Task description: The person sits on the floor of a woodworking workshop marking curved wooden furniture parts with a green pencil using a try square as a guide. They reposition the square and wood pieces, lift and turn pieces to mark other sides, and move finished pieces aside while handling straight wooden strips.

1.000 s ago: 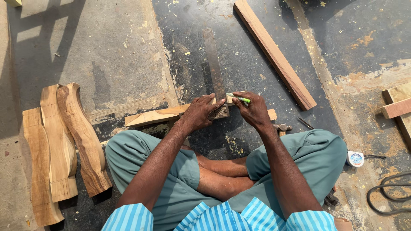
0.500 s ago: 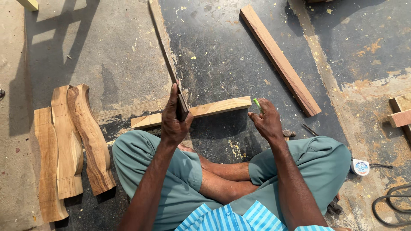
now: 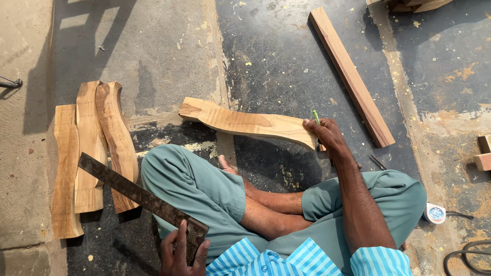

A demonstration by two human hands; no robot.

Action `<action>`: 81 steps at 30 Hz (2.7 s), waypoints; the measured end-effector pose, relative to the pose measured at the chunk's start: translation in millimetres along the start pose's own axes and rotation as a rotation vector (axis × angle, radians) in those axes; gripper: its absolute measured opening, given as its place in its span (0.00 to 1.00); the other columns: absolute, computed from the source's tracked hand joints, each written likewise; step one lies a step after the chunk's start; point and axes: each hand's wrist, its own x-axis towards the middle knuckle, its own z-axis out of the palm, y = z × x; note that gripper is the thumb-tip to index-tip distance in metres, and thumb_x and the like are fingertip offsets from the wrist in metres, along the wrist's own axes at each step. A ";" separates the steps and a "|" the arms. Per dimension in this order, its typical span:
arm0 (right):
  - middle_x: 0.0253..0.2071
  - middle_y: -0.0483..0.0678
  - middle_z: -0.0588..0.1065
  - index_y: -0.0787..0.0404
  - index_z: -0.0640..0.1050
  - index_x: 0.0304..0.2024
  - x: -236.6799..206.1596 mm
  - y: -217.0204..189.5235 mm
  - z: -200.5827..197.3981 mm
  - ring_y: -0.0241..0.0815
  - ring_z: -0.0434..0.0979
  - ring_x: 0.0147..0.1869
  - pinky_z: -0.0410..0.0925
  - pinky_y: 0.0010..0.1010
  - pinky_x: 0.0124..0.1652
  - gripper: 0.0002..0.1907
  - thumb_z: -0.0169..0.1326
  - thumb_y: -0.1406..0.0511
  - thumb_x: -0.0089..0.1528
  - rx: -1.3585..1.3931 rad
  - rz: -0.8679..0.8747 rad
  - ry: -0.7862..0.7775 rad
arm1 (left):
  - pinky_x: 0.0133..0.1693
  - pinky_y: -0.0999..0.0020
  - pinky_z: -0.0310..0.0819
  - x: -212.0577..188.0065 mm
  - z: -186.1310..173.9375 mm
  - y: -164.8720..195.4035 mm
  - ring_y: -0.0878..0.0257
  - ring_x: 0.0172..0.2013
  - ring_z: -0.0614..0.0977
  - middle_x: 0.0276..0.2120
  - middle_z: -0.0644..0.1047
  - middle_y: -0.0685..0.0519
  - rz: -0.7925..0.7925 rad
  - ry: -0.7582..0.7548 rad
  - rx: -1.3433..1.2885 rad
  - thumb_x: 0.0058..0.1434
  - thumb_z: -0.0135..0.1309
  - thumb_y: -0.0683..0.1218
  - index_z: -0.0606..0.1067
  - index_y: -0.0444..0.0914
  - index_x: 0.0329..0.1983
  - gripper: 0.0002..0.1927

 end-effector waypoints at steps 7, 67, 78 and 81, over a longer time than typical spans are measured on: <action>0.15 0.47 0.65 0.66 0.76 0.24 11.4 14.6 5.6 0.36 0.61 0.14 0.53 0.33 0.14 0.26 0.60 0.49 0.60 0.196 0.174 0.096 | 0.36 0.59 0.79 -39.1 60.1 -3.4 0.57 0.37 0.78 0.46 0.66 0.43 -0.114 -0.156 0.013 0.57 0.60 0.60 0.66 0.41 0.69 0.39; 0.17 0.49 0.67 0.70 0.74 0.35 -32.7 10.8 25.9 0.33 0.64 0.12 0.55 0.24 0.10 0.27 0.58 0.49 0.61 0.205 0.198 0.126 | 0.46 0.65 0.76 202.0 230.7 145.1 0.62 0.47 0.84 0.43 0.83 0.49 -0.480 -0.390 -1.334 0.62 0.62 0.54 0.74 0.33 0.54 0.24; 0.20 0.51 0.69 0.69 0.77 0.34 -36.2 13.5 26.1 0.34 0.65 0.16 0.60 0.26 0.17 0.27 0.58 0.49 0.64 0.165 0.127 0.059 | 0.50 0.51 0.73 260.1 201.6 105.8 0.51 0.55 0.73 0.58 0.69 0.42 -0.796 -0.026 -1.755 0.57 0.62 0.60 0.67 0.35 0.66 0.39; 0.24 0.50 0.74 0.67 0.80 0.38 -53.5 9.5 25.6 0.35 0.71 0.25 0.67 0.28 0.26 0.25 0.57 0.49 0.67 0.070 -0.038 -0.016 | 0.57 0.44 0.69 285.9 184.5 91.4 0.49 0.62 0.71 0.66 0.66 0.46 -0.888 0.053 -1.800 0.51 0.61 0.71 0.60 0.44 0.73 0.51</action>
